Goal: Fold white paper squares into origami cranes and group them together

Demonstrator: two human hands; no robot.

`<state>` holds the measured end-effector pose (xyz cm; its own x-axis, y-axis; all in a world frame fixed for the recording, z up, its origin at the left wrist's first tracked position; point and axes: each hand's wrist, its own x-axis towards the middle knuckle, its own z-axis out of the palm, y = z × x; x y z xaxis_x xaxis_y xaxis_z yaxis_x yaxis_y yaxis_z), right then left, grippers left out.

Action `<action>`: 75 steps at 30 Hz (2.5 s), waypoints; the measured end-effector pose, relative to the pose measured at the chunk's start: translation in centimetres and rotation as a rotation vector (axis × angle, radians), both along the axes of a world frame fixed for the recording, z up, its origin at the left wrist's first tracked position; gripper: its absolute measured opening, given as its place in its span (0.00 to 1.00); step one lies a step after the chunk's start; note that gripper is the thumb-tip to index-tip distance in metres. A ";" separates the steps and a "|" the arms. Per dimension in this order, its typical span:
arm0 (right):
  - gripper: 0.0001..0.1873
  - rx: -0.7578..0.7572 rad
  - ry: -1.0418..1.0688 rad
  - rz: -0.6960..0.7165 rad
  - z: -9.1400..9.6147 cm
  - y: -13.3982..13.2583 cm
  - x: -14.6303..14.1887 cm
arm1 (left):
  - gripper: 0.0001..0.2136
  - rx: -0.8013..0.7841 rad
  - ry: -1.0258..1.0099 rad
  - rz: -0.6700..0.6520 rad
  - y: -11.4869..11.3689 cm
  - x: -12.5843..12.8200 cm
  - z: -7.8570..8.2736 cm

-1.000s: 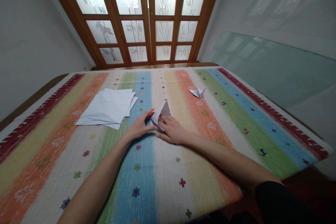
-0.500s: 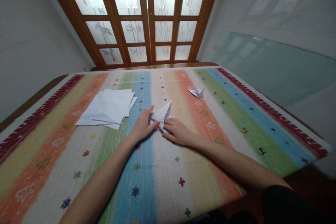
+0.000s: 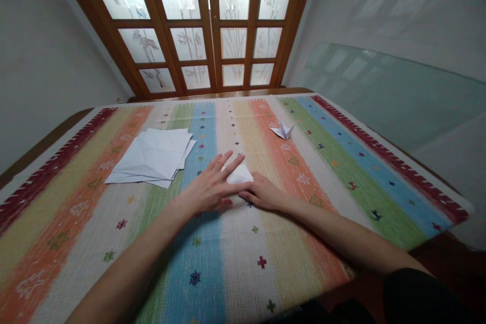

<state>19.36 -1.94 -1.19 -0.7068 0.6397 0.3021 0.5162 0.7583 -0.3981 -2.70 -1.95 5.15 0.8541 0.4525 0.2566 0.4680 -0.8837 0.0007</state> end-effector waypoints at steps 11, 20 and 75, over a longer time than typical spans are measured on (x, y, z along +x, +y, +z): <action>0.13 -0.019 -0.014 -0.050 -0.4 -0.3 1.0 | 0.05 0.089 0.025 0.114 0.4 -1.2 -1.0; 0.11 0.052 0.040 -0.028 -0.4 -0.5 1.8 | 0.07 0.096 -0.029 0.255 1.4 0.1 -2.0; 0.12 0.262 -0.062 -0.027 -0.4 -0.8 0.9 | 0.12 -0.087 -0.429 0.462 4.9 2.2 -5.3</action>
